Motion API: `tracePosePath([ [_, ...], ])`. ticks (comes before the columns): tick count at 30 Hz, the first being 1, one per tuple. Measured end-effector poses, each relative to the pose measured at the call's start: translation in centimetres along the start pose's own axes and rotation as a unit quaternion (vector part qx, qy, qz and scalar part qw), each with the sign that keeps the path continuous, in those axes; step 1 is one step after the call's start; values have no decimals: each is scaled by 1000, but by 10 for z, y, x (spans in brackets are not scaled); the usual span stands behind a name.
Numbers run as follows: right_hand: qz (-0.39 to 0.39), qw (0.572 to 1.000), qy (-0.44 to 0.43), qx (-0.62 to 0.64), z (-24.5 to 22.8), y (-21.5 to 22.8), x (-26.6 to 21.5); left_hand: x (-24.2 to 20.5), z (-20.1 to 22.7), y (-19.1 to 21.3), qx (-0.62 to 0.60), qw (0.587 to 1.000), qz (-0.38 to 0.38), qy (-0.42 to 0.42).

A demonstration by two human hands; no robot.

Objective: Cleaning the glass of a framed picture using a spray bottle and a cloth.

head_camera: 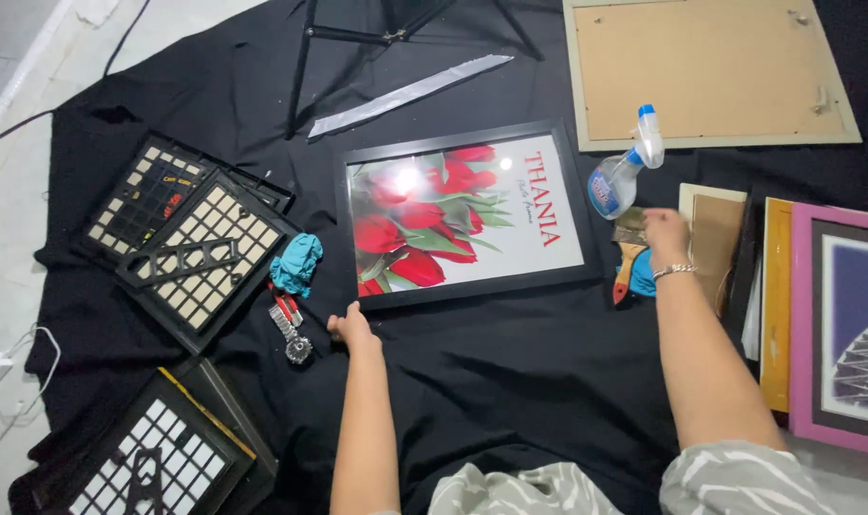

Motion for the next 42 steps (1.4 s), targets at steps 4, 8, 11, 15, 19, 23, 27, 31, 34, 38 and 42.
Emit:
tracePosePath([
  [4,11,998,-12,54,-48,17,-11,-22,16,-8,56,998,3,13],
  [8,63,984,81,142,-89,18,-59,20,-10,-7,183,982,42,-21],
  [11,48,975,147,162,-141,26,-79,32,-22,-3,200,978,56,-20],
  [15,-5,999,42,33,-159,13,-40,35,-22,3,212,973,84,-21],
  [19,249,878,387,134,-158,26,-65,28,-12,-2,259,961,88,-45],
  [23,287,857,414,113,-144,40,-52,4,9,-13,329,939,90,-52],
  [27,218,893,389,63,-134,-1,-62,8,3,-15,349,930,102,-52],
  [31,-77,996,47,-23,-105,-60,-89,11,3,-17,354,929,89,-61],
  [34,-145,986,81,17,-169,-33,-160,12,-3,-17,360,927,85,-63],
  [38,-219,956,176,80,-195,-38,-200,11,0,-17,365,926,77,-55],
  [42,-253,935,237,78,-215,-34,-228,18,-7,-18,366,926,75,-60],
])
Point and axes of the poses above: each hand's wrist, its own x-axis towards the middle knuckle, its own y-axis out of the back of the hand, z = x × y, the point moved 5 cm from there along x, towards the middle knuckle, and after that the axes turned 4 degrees about -x, right-handed, at the moved point
